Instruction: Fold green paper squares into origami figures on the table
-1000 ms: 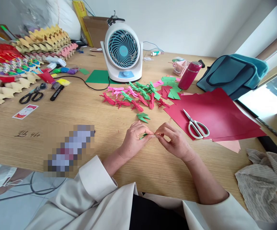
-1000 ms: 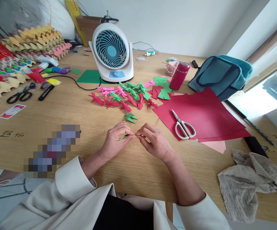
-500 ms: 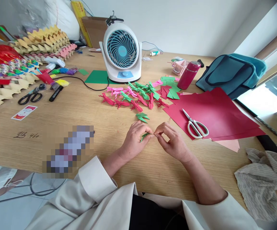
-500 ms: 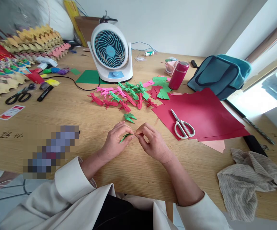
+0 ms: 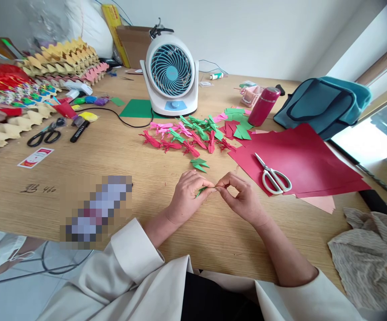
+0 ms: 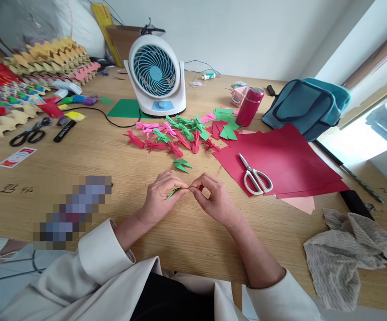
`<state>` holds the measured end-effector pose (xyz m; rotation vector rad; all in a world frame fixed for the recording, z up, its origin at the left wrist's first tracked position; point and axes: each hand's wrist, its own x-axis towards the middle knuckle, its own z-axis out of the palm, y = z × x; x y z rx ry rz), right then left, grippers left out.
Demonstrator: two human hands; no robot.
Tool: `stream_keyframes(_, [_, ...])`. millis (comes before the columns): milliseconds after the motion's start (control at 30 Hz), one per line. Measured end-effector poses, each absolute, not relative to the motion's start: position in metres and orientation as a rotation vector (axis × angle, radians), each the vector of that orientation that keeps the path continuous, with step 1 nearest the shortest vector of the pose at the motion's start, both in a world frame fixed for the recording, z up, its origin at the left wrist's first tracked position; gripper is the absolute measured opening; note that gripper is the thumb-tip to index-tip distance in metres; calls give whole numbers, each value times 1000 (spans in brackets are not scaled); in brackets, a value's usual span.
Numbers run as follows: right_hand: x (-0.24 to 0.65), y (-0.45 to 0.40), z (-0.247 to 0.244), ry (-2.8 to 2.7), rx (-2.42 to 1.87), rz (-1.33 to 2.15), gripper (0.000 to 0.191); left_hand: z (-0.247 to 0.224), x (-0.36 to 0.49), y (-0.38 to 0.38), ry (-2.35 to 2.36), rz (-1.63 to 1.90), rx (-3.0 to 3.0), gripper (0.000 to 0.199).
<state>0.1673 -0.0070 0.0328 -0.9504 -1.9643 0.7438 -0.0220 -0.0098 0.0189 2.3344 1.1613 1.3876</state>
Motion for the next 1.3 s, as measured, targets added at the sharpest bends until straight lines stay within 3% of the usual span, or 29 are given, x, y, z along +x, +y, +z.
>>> stream_keyframes(300, [166,-8,31,-2014,-910,629,11,18,-21,-8,1091,1379,2262,4])
stream_keyframes(500, [166,-8,29,-2010,-890,638,7,23,-21,-9,1078,1326,2198,11])
stream_keyframes(900, [154,-7,15,-1912,-1033,1075,13,19,-19,-8,1014,1332,1687,12])
stream_keyframes(1133, [156,-2,10,-1542,-899,1559,30,19,-25,-3,756,1281,1393,57])
stream_keyframes(1300, [156,-3,13,-1364,-824,1739,30,7,-26,1,774,1177,1257,52])
